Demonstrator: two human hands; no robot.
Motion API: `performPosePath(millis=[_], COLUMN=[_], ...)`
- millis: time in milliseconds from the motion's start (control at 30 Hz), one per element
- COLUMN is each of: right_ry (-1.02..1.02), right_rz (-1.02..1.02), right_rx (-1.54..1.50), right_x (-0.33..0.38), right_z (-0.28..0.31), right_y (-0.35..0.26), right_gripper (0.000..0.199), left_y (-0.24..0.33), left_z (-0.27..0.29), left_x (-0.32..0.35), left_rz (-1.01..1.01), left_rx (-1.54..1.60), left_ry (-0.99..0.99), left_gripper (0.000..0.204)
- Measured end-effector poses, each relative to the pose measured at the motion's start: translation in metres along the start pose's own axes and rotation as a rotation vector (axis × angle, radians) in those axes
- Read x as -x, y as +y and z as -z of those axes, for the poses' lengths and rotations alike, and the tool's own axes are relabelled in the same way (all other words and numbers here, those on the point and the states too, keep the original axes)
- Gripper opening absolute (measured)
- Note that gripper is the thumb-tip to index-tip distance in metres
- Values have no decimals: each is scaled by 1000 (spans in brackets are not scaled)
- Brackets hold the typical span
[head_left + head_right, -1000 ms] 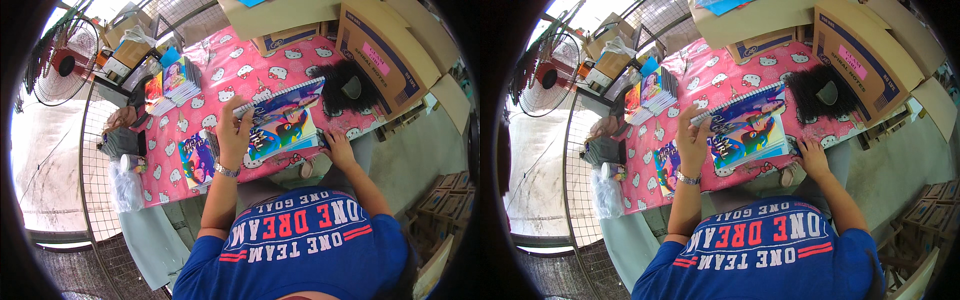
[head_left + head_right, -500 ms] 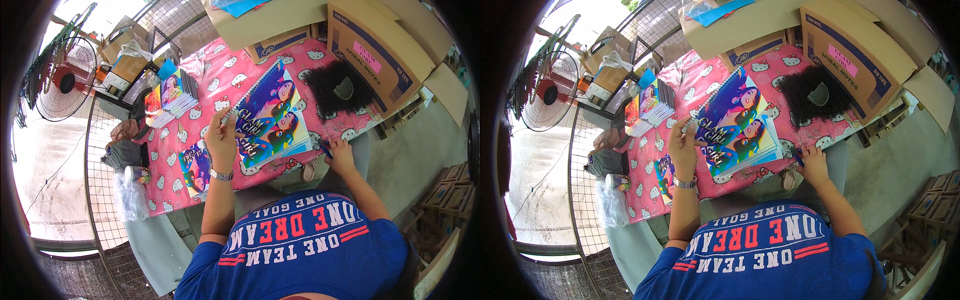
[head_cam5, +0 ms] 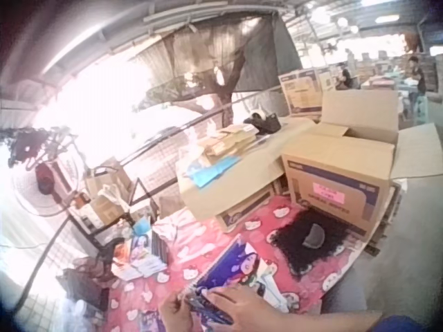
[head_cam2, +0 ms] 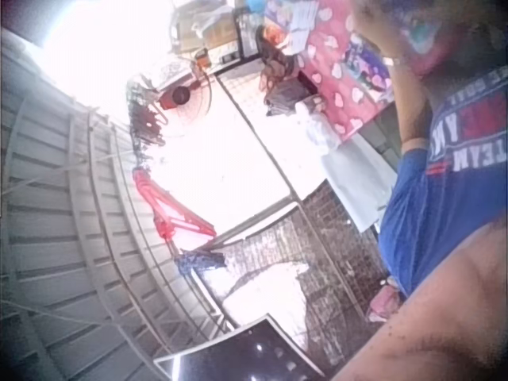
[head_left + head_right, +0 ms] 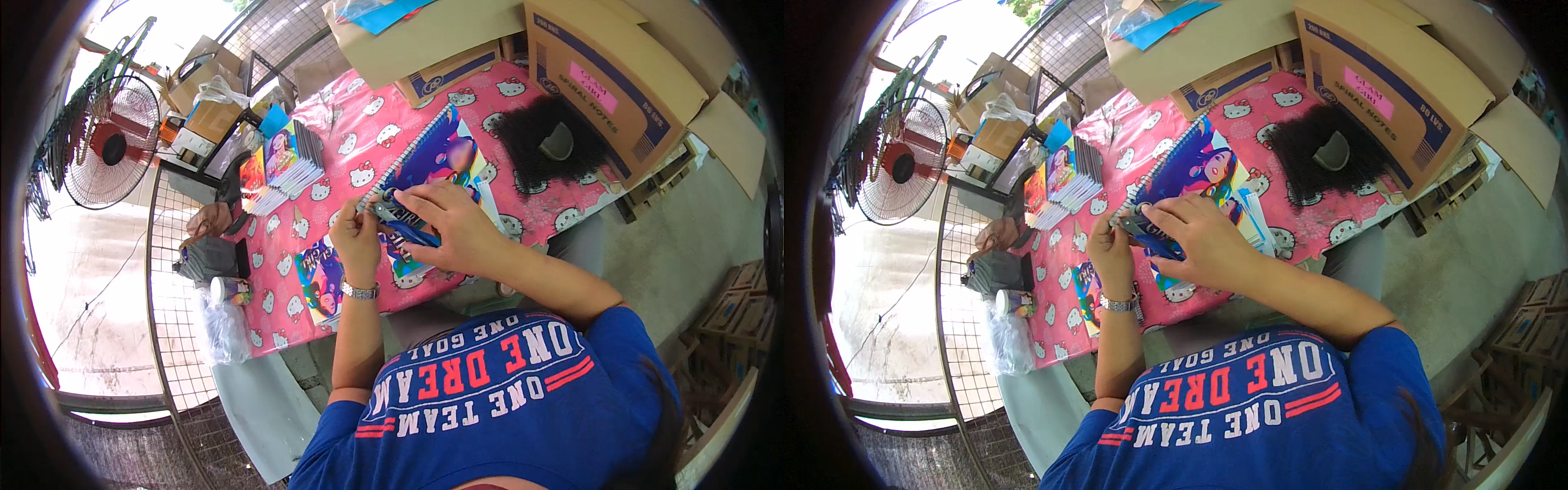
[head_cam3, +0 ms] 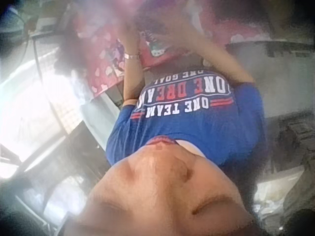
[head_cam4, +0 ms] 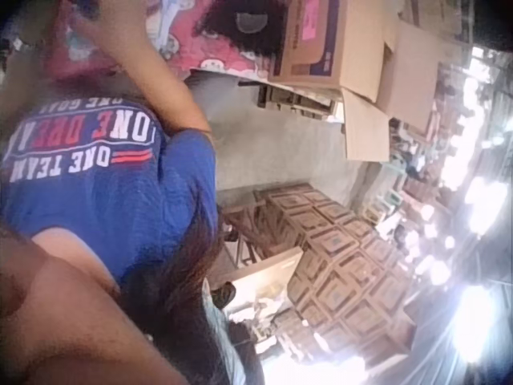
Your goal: The person is assembling notebooks by hand by inserting a spiral binding through the holes of a stack of covers and paper, then using a sponge to apply a liquid to the edges.
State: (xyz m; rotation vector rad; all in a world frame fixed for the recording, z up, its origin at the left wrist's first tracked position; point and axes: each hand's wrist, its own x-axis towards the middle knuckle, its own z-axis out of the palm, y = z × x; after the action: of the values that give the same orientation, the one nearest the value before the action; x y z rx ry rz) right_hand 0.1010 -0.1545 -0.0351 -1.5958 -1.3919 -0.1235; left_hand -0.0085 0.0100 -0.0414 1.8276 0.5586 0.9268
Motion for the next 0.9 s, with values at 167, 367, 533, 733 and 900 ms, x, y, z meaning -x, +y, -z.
performPosePath(millis=[167, 367, 533, 733, 900], right_ry=[-52, -413, -99, 29, -331], right_rz=[34, -783, -336, -596, -591], right_rx=[136, -1104, -425, 23, 439], right_x=[-3, -5, 13, 107, 146], right_z=[2, -3, 7, 23, -2], right_y=[-5, -5, 1, 134, 145], right_gripper=[58, 52, 54, 58, 50], left_y=[-3, -23, -25, -104, -159], left_z=[1, 4, 48, 173, 210], left_x=[2, 5, 22, 72, 116], left_rz=[-51, -184, 54, 284, 425], left_rx=[-47, -7, 101, 369, -91], left_ry=[-24, 49, 271, 655, 797], left_gripper=[15, 13, 13, 22, 25])
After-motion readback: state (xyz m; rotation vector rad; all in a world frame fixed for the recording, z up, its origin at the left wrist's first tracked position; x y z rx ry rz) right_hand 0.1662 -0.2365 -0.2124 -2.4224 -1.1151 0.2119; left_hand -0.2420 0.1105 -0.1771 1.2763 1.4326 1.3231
